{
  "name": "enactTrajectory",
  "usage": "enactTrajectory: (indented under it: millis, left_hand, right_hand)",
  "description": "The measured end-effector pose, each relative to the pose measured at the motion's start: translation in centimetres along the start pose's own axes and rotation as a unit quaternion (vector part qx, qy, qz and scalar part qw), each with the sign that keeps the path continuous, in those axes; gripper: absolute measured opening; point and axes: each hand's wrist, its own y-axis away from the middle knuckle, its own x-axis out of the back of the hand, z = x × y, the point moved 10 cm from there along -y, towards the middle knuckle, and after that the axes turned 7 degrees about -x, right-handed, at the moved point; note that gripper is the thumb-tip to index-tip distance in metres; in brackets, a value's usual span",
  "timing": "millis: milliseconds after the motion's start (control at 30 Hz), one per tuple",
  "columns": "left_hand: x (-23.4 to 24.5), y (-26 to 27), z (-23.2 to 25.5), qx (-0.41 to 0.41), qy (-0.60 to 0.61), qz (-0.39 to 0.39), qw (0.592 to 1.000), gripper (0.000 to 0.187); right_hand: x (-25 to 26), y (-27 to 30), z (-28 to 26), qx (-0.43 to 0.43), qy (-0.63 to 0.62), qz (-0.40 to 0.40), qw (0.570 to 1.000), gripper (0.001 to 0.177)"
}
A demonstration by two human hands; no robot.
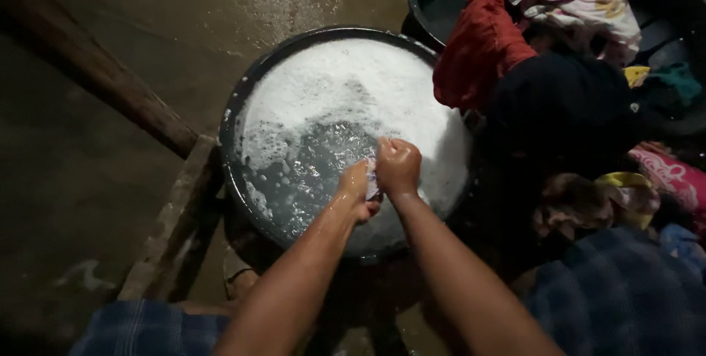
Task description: The person washes several items of clothing by hand in a basin of soapy water, wrings them out, and places them into a black basket.
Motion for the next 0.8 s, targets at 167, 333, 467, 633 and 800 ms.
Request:
enactTrajectory:
  millis: [167,333,467,633,800]
  left_hand:
    - [4.4,-3.8,0.2,-0.047,-0.046,0.088,0.994,0.031]
    - [10.1,-2.9,6.5,-0.152,-0.232,0.202,0.939,0.050]
    - [6.7,0.3,8.0,-0.275,-0.641,0.140,0.703,0.037]
    - [4.0,-0.6,2.5,-0.288,-0.695,-0.070,0.655,0.078]
    - [-0.2,-0.3,3.7,-0.431,-0.527,-0.196,0.706,0.053]
  right_hand:
    - [-2.8,2.4,-0.3,0.026,-0.021,-0.068,0.997,0.023]
    - [-5.8,5.8,0.0,0.051,0.096,-0.220,0.970,0.030]
    - [-6.4,5.7,9.6,-0.075,0.200,-0.244,0.946,0.024]
    - [-10.4,5.7,16.1,-0.147,0.137,-0.351,0.914,0.018]
    - [-6.6,0.5,6.8,-0.142,-0.110,-0.335,0.925,0.013]
